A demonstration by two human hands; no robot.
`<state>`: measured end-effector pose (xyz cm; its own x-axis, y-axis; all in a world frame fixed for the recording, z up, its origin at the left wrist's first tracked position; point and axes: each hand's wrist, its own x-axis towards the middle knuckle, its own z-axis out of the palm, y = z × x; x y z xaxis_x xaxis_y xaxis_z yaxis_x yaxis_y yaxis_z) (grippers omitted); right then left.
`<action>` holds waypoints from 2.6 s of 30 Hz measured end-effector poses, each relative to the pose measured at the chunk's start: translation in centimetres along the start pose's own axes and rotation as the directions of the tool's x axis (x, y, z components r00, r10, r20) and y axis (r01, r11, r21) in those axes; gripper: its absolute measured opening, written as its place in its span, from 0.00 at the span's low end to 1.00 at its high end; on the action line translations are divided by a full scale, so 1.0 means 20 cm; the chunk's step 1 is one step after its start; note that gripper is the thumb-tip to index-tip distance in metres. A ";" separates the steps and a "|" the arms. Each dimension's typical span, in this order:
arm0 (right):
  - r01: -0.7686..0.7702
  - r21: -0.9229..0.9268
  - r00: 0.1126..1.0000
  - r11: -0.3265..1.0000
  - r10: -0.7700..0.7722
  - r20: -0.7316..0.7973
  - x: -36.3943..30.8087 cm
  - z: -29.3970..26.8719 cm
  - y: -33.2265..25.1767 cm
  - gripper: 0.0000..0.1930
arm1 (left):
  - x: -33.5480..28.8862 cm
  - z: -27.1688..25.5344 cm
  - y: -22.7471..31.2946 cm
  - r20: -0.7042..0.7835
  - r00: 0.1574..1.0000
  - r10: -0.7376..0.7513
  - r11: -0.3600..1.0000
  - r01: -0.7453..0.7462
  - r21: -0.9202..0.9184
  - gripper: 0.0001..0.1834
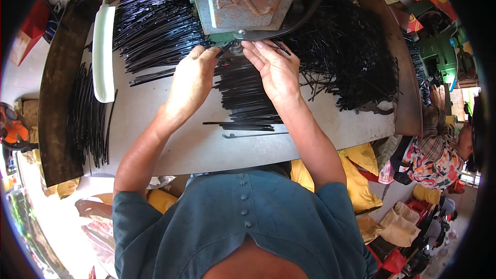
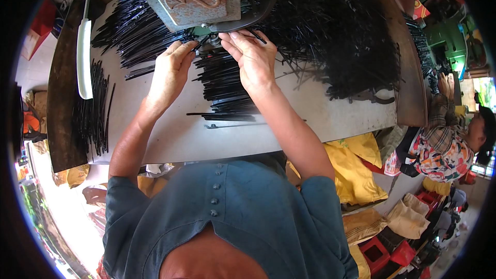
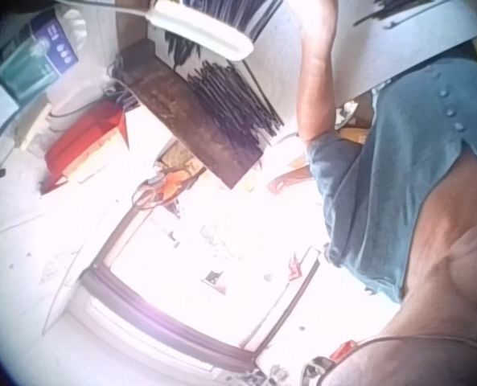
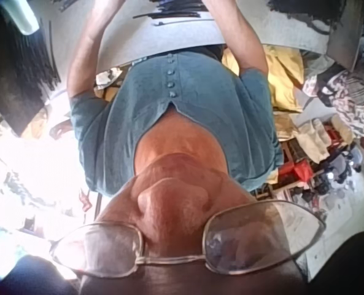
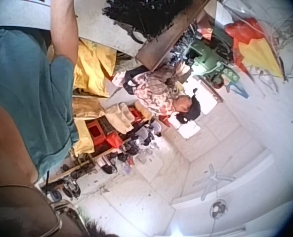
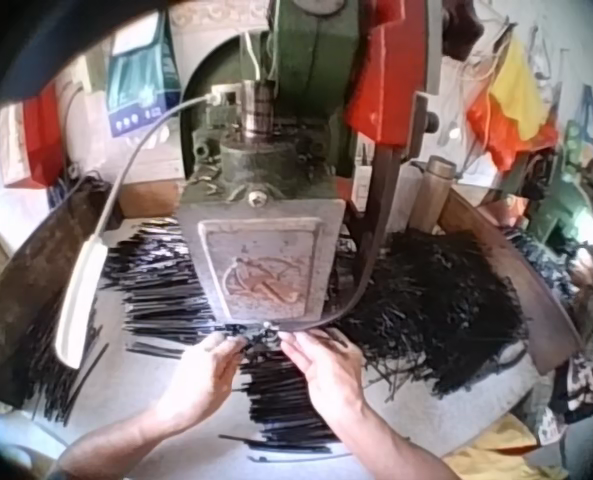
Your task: The person inserts black rods into an industrial machine by hand.
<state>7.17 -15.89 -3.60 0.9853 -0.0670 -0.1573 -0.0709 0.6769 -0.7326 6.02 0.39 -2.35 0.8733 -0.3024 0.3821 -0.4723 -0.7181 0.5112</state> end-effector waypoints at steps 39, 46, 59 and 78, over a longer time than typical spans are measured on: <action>-0.292 -0.140 0.939 0.946 0.311 0.147 0.15 -0.22 -0.14 0.12 | -0.10 0.08 0.20 -0.164 0.986 -0.030 0.980 -0.004 -0.200 0.17; -0.295 -0.028 0.937 0.955 0.295 0.185 0.20 -0.25 -0.11 0.13 | -0.01 0.12 0.05 0.500 0.694 -0.518 -0.277 0.417 -0.866 0.09; -0.217 0.077 0.972 0.973 0.208 0.105 0.09 -0.11 -0.07 0.08 | 0.08 0.10 -0.02 0.520 0.668 -0.532 -0.158 0.525 -0.836 0.10; -0.084 0.041 0.996 0.996 0.084 0.019 0.04 -0.02 -0.04 0.11 | 0.11 0.09 -0.03 0.445 0.731 -0.517 -0.109 0.459 -0.882 0.12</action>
<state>7.91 -16.78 -3.37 0.9786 0.0034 -0.2056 -0.1472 0.7097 -0.6889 8.38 -0.94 -3.16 0.9361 -0.1286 -0.3275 0.3470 0.4918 0.7986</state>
